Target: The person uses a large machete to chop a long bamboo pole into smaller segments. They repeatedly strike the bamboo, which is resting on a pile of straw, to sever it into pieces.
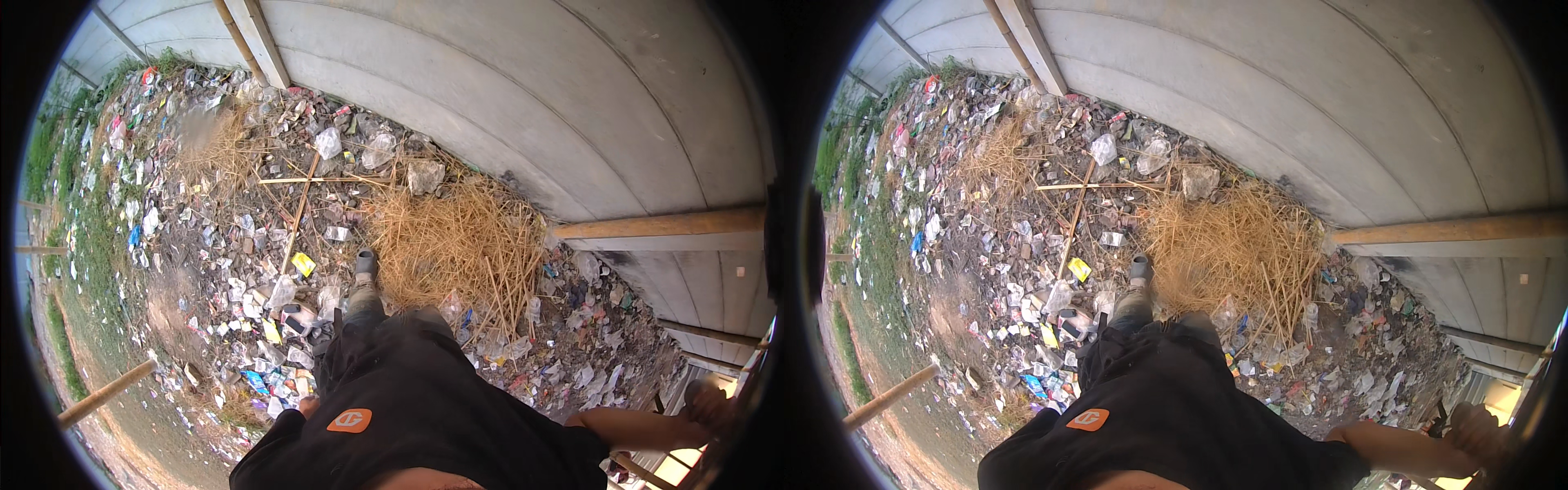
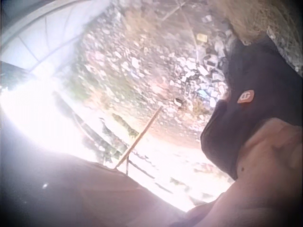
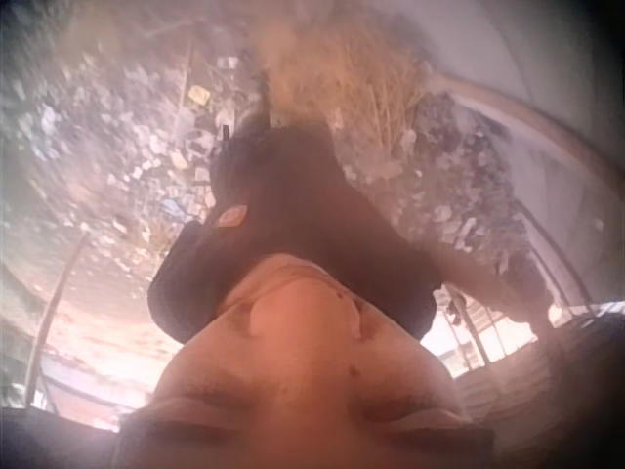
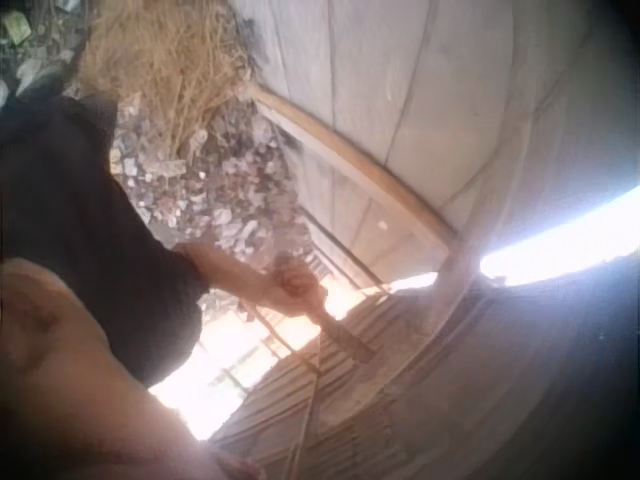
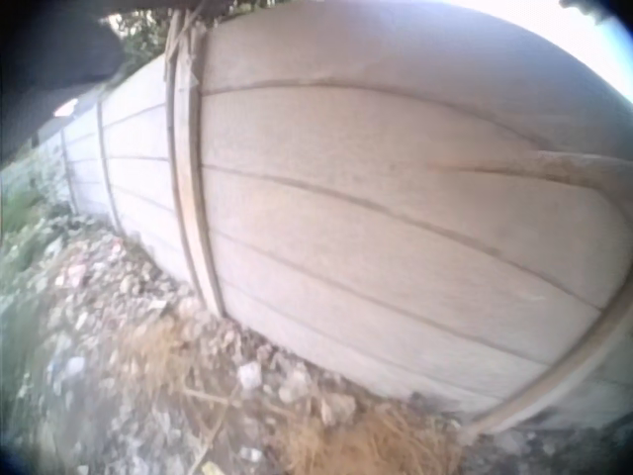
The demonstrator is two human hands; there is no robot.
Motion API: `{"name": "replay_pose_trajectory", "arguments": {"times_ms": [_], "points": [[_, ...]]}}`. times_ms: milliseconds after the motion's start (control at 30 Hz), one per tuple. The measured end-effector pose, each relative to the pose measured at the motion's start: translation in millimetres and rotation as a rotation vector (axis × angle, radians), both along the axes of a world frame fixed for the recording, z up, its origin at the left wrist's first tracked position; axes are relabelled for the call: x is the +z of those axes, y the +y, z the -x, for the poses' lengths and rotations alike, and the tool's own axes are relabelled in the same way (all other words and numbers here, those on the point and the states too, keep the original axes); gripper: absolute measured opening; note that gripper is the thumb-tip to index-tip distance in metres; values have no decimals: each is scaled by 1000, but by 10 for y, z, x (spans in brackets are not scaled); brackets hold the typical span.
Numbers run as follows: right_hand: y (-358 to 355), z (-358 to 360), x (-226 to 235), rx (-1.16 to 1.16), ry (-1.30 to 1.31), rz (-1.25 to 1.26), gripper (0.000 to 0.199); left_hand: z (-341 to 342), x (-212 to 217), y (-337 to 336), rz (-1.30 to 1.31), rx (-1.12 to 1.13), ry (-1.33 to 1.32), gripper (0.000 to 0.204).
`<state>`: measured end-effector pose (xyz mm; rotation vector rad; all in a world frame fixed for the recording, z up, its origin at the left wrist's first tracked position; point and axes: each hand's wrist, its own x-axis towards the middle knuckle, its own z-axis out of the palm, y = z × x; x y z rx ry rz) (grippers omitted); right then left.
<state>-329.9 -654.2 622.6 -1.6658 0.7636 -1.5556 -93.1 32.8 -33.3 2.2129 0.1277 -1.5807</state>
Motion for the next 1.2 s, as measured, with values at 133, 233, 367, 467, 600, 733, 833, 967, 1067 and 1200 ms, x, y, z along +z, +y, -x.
{"name": "replay_pose_trajectory", "arguments": {"times_ms": [133, 233, 367, 467, 600, 733, 833, 967, 1067, 1200], "points": [[-417, -830, -1443, -5, 64, -321, 32, -454, -90, 81, -36, -7, -365, 45], [-614, -2137, -3074, 56, -10, -663, 33, -1020, 423, -542, 56, 434, -404, 46], [-962, -3061, -5928, -17, 576, -1187, 31, -2017, 945, -862, 194, 414, -560, 42], [-1087, -3121, -7085, -216, 667, -989, 24, -2416, 1330, -1311, 179, 392, -688, 41], [-900, -3101, -5968, 60, 304, -1169, 24, -1854, 1220, -1153, 150, 569, -662, 42], [-1298, -2644, -4329, 225, 182, -957, 24, -1378, 679, -1161, -17, 65, -457, 53], [-1720, -2019, -3174, 169, 110, -742, 18, -1250, 306, -1374, -68, -52, -406, 57], [-1569, -1447, -1429, 261, 75, -524, 23, -1285, -165, -1566, 201, -306, -438, 51], [-1299, -1307, -1143, 79, 105, -361, 28, -1521, -222, -2123, 215, 295, -200, 48], [-988, -1524, -1533, 122, 270, -228, 34, -1638, 16, -2260, 205, 370, -285, 47]]}}
